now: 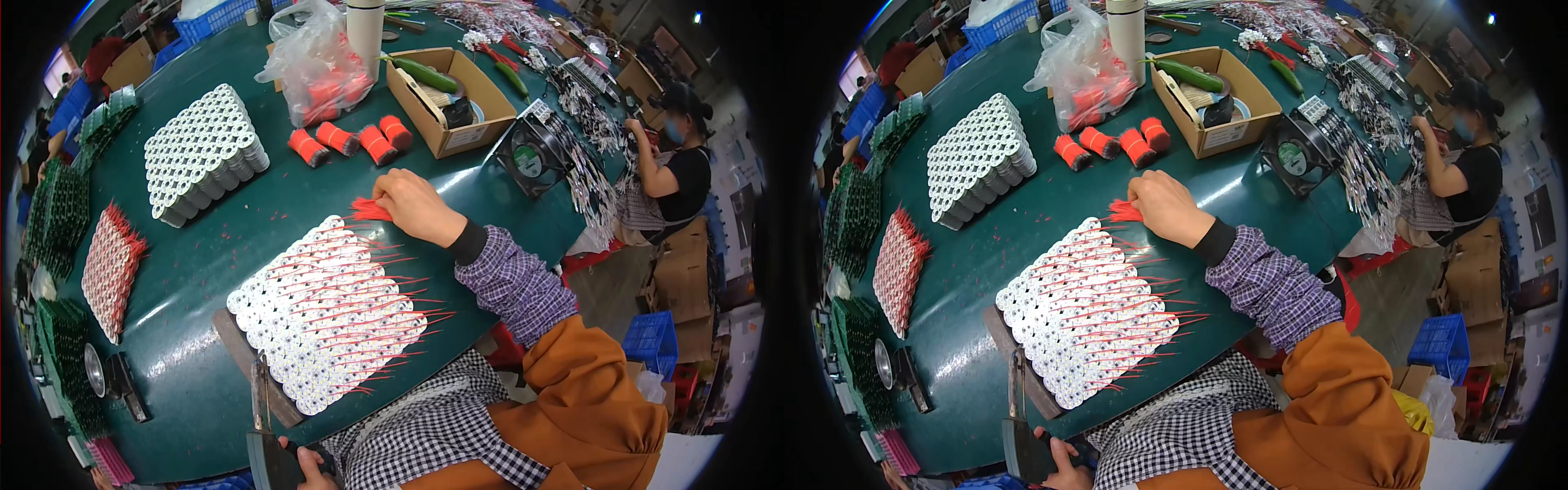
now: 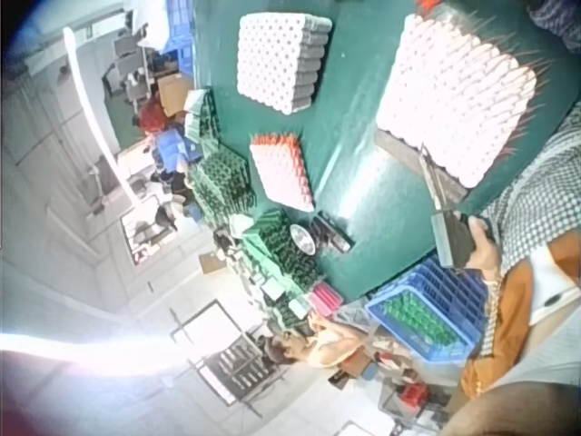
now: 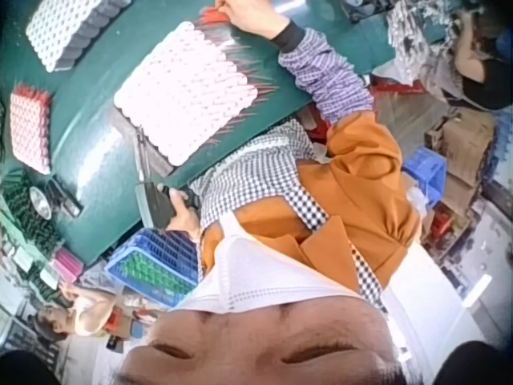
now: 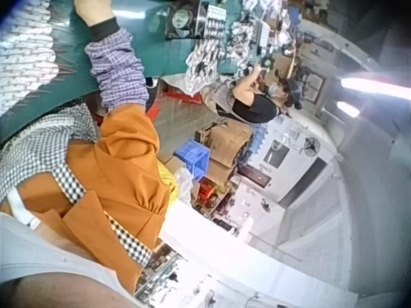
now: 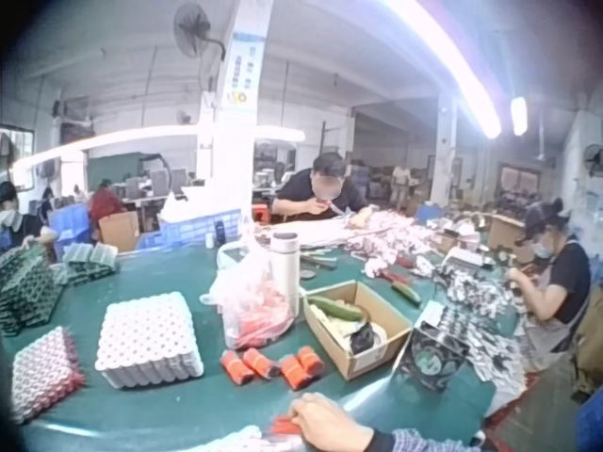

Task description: The person solders wires onto round LED circuit boards using a soldering iron and gathers wire bundles on the workbench.

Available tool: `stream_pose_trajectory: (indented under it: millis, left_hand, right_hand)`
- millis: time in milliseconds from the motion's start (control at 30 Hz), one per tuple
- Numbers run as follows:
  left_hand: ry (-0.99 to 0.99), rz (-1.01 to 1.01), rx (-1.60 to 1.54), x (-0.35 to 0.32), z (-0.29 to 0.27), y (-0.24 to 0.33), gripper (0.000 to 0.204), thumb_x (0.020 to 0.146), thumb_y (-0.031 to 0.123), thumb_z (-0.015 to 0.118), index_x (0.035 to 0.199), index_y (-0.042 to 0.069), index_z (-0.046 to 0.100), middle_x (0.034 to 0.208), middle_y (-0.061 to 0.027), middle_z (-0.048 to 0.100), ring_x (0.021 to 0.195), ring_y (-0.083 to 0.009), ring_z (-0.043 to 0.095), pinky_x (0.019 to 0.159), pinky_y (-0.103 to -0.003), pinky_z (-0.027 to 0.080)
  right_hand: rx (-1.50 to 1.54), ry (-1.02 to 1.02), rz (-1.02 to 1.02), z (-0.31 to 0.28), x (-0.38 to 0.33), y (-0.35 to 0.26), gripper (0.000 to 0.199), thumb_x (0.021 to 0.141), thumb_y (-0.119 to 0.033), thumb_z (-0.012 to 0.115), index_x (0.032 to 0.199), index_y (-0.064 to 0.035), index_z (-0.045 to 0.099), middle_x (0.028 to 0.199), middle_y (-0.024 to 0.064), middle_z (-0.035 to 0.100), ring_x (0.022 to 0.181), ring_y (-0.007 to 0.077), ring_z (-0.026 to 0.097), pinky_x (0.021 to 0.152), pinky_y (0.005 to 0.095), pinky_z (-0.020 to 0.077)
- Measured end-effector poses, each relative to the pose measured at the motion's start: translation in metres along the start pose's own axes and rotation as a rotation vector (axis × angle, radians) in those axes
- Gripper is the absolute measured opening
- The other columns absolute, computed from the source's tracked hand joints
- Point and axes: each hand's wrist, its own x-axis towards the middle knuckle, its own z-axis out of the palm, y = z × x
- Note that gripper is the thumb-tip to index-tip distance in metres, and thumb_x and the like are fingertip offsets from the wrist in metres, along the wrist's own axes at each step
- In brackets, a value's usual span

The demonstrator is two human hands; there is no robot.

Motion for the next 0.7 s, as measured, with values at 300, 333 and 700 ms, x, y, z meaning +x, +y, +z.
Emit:
stream_pose_trajectory:
  millis: [300,333,700]
  left_hand:
    - [-0.145,0.193,0.239,0.007,-0.016,-0.028,0.025,0.103,0.014,0.053,0.121,-0.002,0.055,0.088,-0.0102,0.064,0.087,-0.0289,0.061,0.097,-0.044,0.045]
    - [-0.142,0.44,0.354,0.007,-0.018,-0.036,0.023,0.102,0.013,0.053,0.121,-0.001,0.056,0.094,-0.0118,0.065,0.092,-0.0317,0.061,0.103,-0.046,0.042]
    - [-0.221,0.128,0.204,0.004,-0.037,-0.062,0.033,0.094,0.01,0.061,0.126,0.001,0.057,0.108,-0.0169,0.065,0.116,-0.039,0.056,0.112,-0.048,0.035]
  right_hand:
    - [0.017,0.031,0.057,-0.018,-0.001,-0.005,0.009,0.091,-0.009,0.063,0.092,0.0005,0.063,0.094,0.0148,0.065,0.092,0.0355,0.064,0.079,0.0452,0.0504]
    - [-0.026,0.006,0.062,-0.022,0.0,-0.008,0.009,0.091,-0.008,0.063,0.09,0.0003,0.064,0.093,0.014,0.065,0.091,0.035,0.065,0.078,0.0452,0.0511]
    - [-0.714,-0.167,-0.213,-0.051,0.013,-0.033,0.007,0.075,-0.005,0.072,0.081,-0.0065,0.072,0.083,0.0139,0.072,0.082,0.0295,0.073,0.066,0.0396,0.0566]
